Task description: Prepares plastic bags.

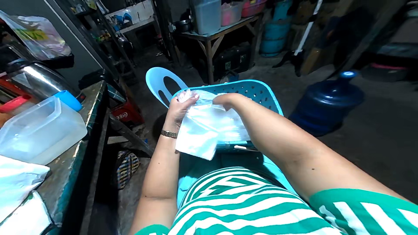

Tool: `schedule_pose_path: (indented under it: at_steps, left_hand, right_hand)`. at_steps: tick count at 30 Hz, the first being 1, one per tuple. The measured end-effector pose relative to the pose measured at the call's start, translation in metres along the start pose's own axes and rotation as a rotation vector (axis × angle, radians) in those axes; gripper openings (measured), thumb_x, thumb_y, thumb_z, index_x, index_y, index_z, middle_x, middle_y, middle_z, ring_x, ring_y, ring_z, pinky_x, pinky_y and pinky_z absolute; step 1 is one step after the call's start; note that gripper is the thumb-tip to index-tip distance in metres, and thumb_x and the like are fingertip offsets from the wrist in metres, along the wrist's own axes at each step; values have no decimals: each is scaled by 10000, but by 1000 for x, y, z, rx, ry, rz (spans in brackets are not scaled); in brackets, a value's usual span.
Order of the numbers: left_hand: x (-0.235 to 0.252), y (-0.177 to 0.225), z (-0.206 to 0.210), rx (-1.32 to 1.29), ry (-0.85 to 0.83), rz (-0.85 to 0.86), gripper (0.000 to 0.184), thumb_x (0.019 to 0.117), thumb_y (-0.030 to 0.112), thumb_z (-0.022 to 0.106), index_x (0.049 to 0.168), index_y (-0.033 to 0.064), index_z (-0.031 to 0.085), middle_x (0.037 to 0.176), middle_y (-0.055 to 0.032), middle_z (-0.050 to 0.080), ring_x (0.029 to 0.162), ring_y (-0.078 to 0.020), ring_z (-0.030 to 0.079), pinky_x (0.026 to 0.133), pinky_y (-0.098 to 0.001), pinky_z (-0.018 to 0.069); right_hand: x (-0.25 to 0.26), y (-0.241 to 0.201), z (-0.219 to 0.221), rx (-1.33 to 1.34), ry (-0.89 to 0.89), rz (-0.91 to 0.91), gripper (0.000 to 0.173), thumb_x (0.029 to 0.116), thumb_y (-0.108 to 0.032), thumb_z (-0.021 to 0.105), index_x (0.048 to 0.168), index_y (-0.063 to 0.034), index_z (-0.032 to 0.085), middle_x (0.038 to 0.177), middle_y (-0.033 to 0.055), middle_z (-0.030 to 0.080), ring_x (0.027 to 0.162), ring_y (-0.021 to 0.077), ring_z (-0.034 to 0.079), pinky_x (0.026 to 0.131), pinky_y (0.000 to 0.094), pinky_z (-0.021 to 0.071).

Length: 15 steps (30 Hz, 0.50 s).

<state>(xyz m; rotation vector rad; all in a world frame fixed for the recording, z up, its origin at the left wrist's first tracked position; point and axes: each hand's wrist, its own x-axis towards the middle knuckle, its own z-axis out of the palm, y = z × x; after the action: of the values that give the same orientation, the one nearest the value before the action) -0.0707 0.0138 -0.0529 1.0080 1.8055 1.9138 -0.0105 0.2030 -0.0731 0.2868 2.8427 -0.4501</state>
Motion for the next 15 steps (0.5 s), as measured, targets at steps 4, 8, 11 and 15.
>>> schedule_pose_path:
  at_steps: [4, 8, 11, 15]
  left_hand:
    - [2, -2, 0, -51, -6, 59, 122, 995, 35, 593, 1096, -4, 651, 859, 8, 714, 784, -25, 676, 748, -195, 572]
    - [2, 1, -1, 11, -50, 128, 335, 1105, 210, 413, 1239, -4, 634, 1112, -35, 692, 989, -37, 650, 899, -232, 540]
    - [-1, 3, 3, -2, -42, 123, 404, 1122, 279, 352, 1317, 23, 597, 1107, -16, 698, 953, -25, 671, 872, -225, 569]
    - [-1, 1, 3, -100, 0, 141, 345, 1112, 232, 406, 1279, 15, 616, 1052, -18, 730, 931, -47, 700, 856, -239, 589]
  right_hand:
    - [-14, 7, -20, 17, 263, -131, 138, 832, 4, 805, 960, 39, 766, 956, 260, 710, 987, 470, 662, 890, 693, 483]
    - [-26, 4, -27, 406, 467, -256, 111, 965, -80, 687, 999, 17, 731, 928, 175, 695, 889, 304, 651, 863, 551, 501]
    - [-29, -14, -24, 745, 532, -355, 400, 1122, -244, 395, 1106, 24, 691, 970, 96, 694, 858, 126, 646, 851, 349, 536]
    - [-34, -27, -19, 930, 383, -453, 253, 1069, -198, 535, 1147, 10, 656, 966, 47, 661, 833, 53, 601, 796, 271, 519]
